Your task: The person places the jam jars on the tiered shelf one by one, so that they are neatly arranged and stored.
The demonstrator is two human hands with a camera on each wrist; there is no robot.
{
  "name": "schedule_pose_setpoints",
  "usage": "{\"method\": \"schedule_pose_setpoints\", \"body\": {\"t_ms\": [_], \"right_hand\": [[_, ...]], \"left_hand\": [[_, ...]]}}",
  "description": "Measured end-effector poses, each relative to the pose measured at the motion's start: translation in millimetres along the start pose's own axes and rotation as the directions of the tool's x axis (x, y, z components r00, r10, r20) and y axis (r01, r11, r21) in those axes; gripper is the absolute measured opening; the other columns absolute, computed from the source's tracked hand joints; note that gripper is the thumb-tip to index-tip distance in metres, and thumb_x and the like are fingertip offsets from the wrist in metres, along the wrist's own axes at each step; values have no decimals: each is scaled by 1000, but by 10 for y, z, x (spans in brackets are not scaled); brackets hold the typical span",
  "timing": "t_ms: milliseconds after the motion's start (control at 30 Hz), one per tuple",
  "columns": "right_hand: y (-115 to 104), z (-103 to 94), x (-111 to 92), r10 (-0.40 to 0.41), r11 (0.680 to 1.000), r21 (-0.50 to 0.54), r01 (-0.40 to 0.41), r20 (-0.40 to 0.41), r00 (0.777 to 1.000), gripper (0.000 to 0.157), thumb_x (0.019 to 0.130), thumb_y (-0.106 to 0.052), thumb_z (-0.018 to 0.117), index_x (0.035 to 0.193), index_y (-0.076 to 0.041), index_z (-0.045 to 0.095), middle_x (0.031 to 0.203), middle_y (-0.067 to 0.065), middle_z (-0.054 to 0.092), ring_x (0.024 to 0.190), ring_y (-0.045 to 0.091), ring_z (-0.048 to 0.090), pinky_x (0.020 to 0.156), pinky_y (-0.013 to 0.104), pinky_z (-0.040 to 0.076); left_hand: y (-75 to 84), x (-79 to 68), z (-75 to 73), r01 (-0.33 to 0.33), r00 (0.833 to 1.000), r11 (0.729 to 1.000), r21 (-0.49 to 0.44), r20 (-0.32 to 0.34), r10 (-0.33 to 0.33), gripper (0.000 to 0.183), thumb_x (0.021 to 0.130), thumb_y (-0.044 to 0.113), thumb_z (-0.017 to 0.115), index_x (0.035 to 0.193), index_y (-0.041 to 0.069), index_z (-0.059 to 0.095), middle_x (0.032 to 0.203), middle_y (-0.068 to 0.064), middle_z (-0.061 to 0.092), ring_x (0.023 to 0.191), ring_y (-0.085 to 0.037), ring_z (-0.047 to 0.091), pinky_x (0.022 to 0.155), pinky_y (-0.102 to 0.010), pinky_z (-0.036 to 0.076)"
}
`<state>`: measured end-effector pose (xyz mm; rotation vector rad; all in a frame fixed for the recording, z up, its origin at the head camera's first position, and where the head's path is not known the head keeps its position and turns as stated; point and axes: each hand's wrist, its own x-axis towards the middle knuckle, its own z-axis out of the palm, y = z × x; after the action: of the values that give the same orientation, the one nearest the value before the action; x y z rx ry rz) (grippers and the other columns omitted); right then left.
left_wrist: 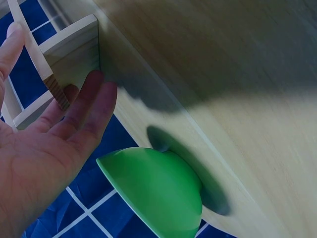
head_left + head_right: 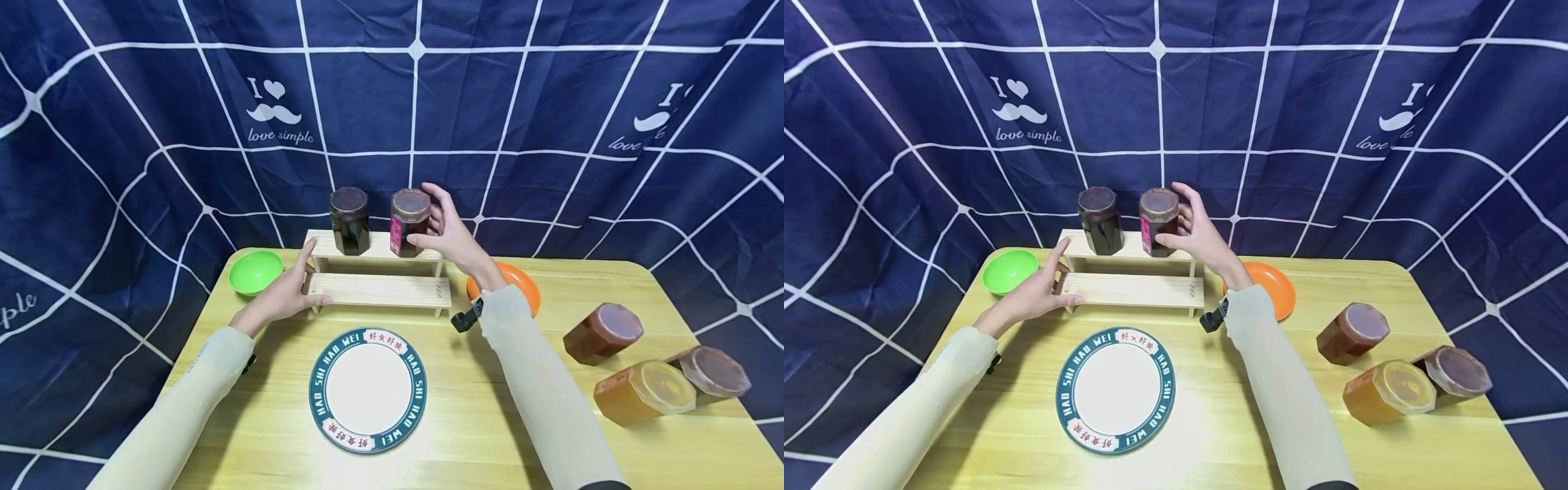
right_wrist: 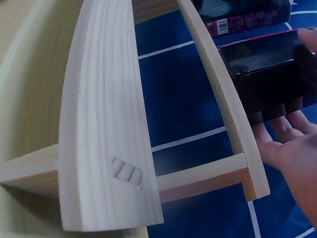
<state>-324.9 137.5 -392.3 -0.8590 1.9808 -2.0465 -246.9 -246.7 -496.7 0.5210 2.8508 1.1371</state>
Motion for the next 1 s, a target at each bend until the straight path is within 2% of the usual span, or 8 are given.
{"method": "schedule_pose_setpoints", "body": {"t_ms": [67, 200, 400, 500, 633, 700, 867, 1000], "right_hand": [[-7, -4, -36, 7, 1000, 1, -7, -22, 1000, 108, 91, 9, 79, 172, -26, 16, 161, 17, 49, 147, 30, 48, 121, 48, 34], [-65, -9, -118, 3, 1000, -2, -3, -49, 999, 112, 90, 5, 80, 172, -27, 11, 169, 16, 39, 153, 31, 40, 127, 53, 26], [-178, -24, -253, -1, 1000, -11, 1, -51, 999, 109, 92, 9, 78, 172, -22, 11, 170, 19, 35, 157, 33, 36, 127, 53, 28], [-240, -36, -335, -5, 1000, -29, 3, -68, 998, 106, 93, 9, 77, 171, -21, 12, 168, 19, 38, 156, 32, 38, 126, 53, 29], [-327, -74, -472, -38, 999, -30, 35, -122, 992, 100, 94, 11, 75, 169, -18, 16, 166, 26, 39, 154, 35, 41, 125, 56, 28], [-374, -91, -556, -50, 998, -32, 46, -153, 987, 97, 95, 11, 74, 168, -18, 18, 165, 25, 41, 152, 35, 43, 125, 56, 30], [-506, -124, -836, -64, 998, -37, 57, -222, 973, 89, 97, 9, 73, 166, -18, 24, 159, 19, 49, 149, 34, 49, 122, 47, 38], [-640, -127, -1085, -86, 996, -47, 76, -275, 958, 84, 98, 11, 70, 164, -15, 27, 158, 23, 49, 146, 33, 52, 119, 40, 42]], "left_hand": [[76, -37, -24, 0, 1000, 1000, 5, -6, 0, 136, 86, 53, 93, 176, 27, -5, 120, -16, 70, 94, -26, 65, 82, -45, 51], [346, -138, -126, -30, 1000, 1000, -10, -6, 30, 130, 90, 46, 92, 176, 18, -2, 121, -26, 68, 94, -34, 65, 85, -50, 51], [635, -189, -198, 35, 999, 999, -12, 27, -34, 125, 93, 29, 91, 174, 11, -2, 129, -31, 65, 103, -40, 65, 95, -58, 50], [576, -164, -180, 27, 999, 1000, -14, 21, -27, 126, 93, 32, 92, 175, 13, -2, 128, -31, 65, 103, -41, 66, 95, -57, 50], [414, -120, -135, -18, 1000, 999, -28, 9, 18, 129, 92, 43, 91, 176, 19, -4, 123, -30, 66, 102, -40, 66, 91, -55, 51], [334, -102, -108, -16, 1000, 1000, -25, 7, 16, 131, 90, 48, 91, 176, 23, -5, 123, -26, 68, 101, -37, 66, 89, -52, 51], [129, -47, -26, 6, 1000, 1000, 10, 4, -6, 135, 87, 53, 92, 176, 32, -8, 122, -19, 69, 92, -28, 64, 81, -45, 51], [91, -39, -23, -1, 1000, 1000, 8, 8, 1, 135, 87, 52, 92, 176, 28, -8, 121, -20, 69, 87, -28, 63, 76, -44, 50]]}}
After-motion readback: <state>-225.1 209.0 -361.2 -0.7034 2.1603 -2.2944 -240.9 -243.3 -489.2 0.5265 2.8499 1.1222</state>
